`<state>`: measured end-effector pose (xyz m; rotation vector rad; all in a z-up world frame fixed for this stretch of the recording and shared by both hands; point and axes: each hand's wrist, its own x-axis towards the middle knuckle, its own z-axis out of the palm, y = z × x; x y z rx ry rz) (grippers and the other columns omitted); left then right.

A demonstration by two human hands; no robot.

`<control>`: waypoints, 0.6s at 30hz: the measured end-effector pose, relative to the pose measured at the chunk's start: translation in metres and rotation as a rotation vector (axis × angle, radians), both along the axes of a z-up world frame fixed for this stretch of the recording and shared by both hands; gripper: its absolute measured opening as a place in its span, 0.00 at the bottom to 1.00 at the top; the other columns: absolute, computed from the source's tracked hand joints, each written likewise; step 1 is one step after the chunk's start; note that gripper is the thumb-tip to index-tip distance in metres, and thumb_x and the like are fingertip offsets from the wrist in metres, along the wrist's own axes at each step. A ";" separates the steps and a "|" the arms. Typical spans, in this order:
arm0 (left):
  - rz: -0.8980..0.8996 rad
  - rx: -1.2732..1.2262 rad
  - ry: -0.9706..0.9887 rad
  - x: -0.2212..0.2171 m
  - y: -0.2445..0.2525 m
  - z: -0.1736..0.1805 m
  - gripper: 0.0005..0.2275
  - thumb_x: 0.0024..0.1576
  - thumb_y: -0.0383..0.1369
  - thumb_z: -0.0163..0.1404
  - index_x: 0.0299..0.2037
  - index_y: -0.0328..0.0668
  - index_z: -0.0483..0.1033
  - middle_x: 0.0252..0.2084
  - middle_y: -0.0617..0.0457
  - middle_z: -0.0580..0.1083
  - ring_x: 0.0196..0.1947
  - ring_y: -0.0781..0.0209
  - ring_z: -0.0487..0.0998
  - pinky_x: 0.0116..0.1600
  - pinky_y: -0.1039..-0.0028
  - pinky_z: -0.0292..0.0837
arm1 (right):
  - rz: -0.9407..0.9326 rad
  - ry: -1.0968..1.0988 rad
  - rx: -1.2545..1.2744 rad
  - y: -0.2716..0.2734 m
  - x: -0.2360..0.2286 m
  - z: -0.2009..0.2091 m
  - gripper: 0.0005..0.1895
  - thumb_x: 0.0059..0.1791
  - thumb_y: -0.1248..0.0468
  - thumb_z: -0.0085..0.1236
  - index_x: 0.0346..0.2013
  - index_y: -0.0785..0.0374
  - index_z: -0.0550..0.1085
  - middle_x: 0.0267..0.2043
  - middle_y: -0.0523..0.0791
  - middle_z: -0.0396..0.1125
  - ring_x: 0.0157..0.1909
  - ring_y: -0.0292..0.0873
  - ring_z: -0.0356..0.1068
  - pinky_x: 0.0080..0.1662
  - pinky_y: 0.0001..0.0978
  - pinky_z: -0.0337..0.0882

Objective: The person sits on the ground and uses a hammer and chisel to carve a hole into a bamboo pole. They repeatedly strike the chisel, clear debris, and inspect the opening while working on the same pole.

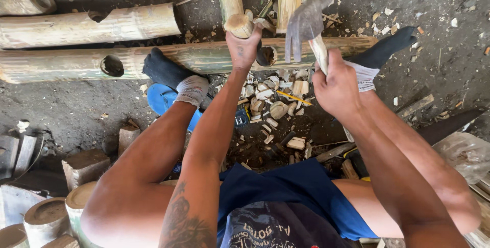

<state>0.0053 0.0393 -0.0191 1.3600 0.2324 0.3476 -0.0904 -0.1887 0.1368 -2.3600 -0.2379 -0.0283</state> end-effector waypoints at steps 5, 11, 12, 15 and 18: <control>-0.019 0.033 -0.039 -0.001 -0.005 -0.014 0.11 0.52 0.27 0.64 0.41 0.35 0.77 0.38 0.52 0.80 0.35 0.67 0.81 0.43 0.76 0.78 | 0.135 -0.072 -0.228 0.025 0.032 0.029 0.13 0.51 0.71 0.54 0.47 0.74 0.65 0.25 0.56 0.69 0.25 0.56 0.72 0.29 0.48 0.72; -0.206 -0.072 0.009 -0.009 -0.012 -0.019 0.13 0.53 0.34 0.61 0.44 0.36 0.79 0.39 0.49 0.80 0.33 0.62 0.82 0.40 0.72 0.81 | 0.402 0.204 -0.693 0.077 0.066 0.069 0.22 0.50 0.73 0.49 0.58 0.76 0.62 0.23 0.52 0.69 0.15 0.47 0.71 0.14 0.41 0.71; -0.170 -0.027 -0.027 -0.009 -0.011 -0.018 0.14 0.52 0.33 0.62 0.44 0.36 0.78 0.39 0.50 0.80 0.34 0.62 0.82 0.41 0.72 0.82 | 0.402 0.132 -0.654 0.077 0.068 0.073 0.21 0.50 0.72 0.49 0.57 0.77 0.63 0.23 0.52 0.69 0.15 0.46 0.70 0.13 0.39 0.69; -0.064 0.052 -0.073 -0.025 -0.014 -0.025 0.16 0.51 0.31 0.64 0.46 0.35 0.76 0.41 0.49 0.80 0.38 0.63 0.82 0.45 0.73 0.81 | 0.407 -0.040 -0.523 0.068 0.057 0.070 0.17 0.51 0.71 0.52 0.53 0.76 0.65 0.24 0.51 0.68 0.17 0.43 0.66 0.16 0.35 0.66; -0.032 0.047 -0.121 -0.020 -0.014 -0.036 0.15 0.53 0.28 0.63 0.48 0.34 0.76 0.44 0.49 0.79 0.41 0.62 0.81 0.48 0.74 0.79 | 0.371 -0.111 -0.436 0.063 0.055 0.061 0.13 0.53 0.69 0.53 0.49 0.73 0.66 0.27 0.50 0.67 0.21 0.41 0.63 0.23 0.35 0.65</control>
